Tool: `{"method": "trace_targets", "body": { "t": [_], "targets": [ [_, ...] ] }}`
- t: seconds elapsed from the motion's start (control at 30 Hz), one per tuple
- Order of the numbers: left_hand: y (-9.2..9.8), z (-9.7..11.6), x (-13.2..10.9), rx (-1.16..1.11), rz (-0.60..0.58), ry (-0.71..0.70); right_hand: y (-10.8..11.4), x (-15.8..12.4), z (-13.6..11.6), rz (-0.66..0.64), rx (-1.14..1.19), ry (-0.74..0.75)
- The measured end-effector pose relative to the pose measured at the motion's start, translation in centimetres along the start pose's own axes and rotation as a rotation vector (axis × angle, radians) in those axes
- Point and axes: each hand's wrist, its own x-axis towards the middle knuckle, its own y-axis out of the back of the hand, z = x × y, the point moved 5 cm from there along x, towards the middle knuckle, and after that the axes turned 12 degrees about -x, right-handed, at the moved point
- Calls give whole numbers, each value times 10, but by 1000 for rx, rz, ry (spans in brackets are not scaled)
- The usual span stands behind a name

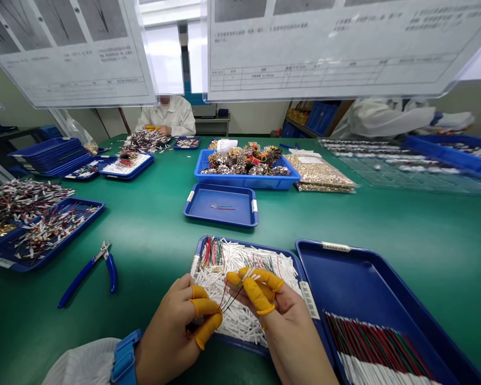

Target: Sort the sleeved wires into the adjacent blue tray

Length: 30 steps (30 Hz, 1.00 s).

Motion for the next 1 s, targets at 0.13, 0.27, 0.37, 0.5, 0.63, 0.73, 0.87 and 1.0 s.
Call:
{"method": "trace_targets", "body": {
  "t": [0.13, 0.27, 0.37, 0.5, 0.63, 0.73, 0.87, 1.0],
  "targets": [
    [0, 0, 0, -6, 4, 0, -2, 1, -1, -7, 11, -13],
    [1, 2, 0, -22, 16, -22, -1, 1, 1, -9, 20, -24],
    [1, 1, -1, -24, 27, -40, 2, 2, 6, -26, 10, -34],
    [1, 0, -1, -34, 45, -45, 5, 2, 9, -80, -18, -28],
    [3, 0, -1, -59, 68, -43, 4, 2, 6, -39, -1, -21],
    [4, 1, -1, -78, 90, -44, 3, 2, 2, 2, 13, 1],
    [6, 2, 0, -78, 111, -58, 5, 2, 2, 13, -26, 14],
    [7, 3, 1, -57, 128, -63, 10, 2, 1, 5, -174, 64]
  ]
}}
